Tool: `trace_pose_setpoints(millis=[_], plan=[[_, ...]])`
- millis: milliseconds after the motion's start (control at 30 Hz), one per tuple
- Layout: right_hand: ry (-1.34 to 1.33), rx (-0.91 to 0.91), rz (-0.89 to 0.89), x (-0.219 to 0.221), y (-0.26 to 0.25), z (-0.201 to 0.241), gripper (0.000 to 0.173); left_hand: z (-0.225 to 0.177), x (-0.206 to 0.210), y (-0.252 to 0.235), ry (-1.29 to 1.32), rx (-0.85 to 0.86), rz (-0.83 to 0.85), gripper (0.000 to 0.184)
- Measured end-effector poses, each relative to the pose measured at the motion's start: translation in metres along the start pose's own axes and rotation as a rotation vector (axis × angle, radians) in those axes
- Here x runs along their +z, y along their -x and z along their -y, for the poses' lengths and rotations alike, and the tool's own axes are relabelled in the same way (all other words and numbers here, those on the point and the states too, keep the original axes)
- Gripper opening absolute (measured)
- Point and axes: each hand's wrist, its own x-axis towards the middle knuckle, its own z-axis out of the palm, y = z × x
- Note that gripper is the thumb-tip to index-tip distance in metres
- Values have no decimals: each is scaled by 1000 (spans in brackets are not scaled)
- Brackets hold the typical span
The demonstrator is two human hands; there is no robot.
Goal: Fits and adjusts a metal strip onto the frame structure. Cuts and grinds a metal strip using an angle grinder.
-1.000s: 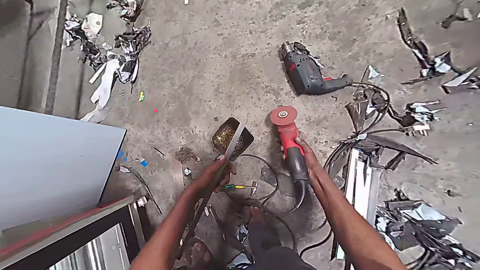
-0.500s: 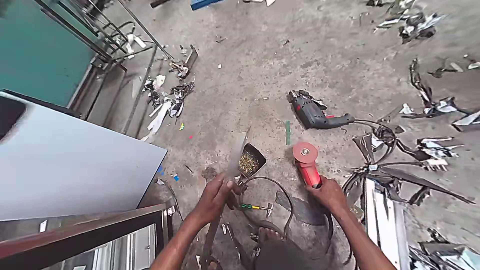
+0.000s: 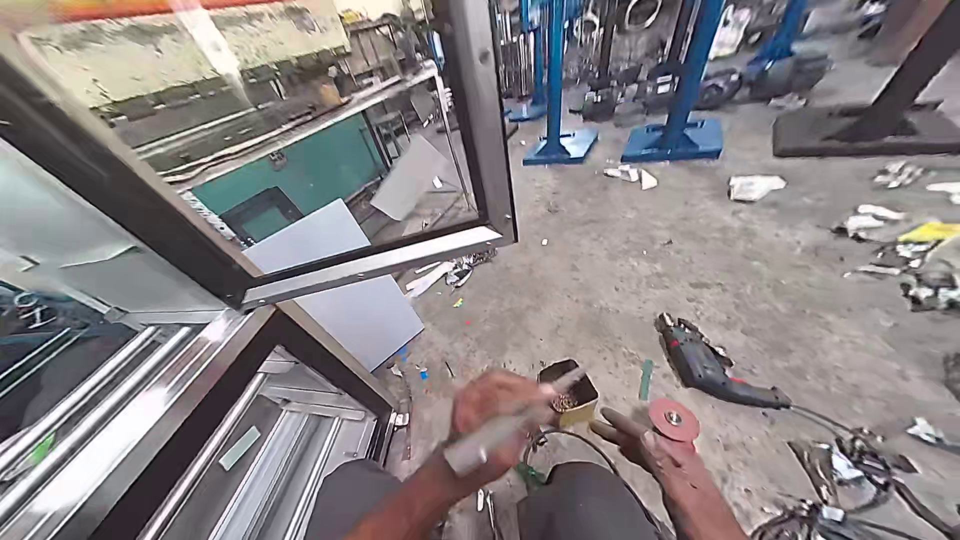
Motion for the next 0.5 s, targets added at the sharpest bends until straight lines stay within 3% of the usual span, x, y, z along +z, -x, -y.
trace_pose_setpoints(millis=[67, 133, 200, 267, 333, 433, 500], plan=[[-276, -41, 102, 34, -4, 40, 75, -8, 10, 0, 58, 237, 92, 16], [-640, -34, 83, 63, -2, 71, 66, -12, 11, -1, 120, 401, 171, 14], [-742, -24, 17, 79, -2, 95, 52, -15, -6, 3, 33, 464, 188, 12], [-564, -85, 10, 85, -4, 113, 49, -18, -42, 5, -204, 438, 234, 16], [-228, -186, 45, 90, -13, 134, 57, -17, -84, -1, -360, 214, 211, 23], [288, -393, 90, 125, -40, 179, 63, -44, -136, -33, -291, -180, 163, 58], [561, -589, 74, 166, -63, 212, 58, -73, -148, -46, -254, -219, 153, 54]])
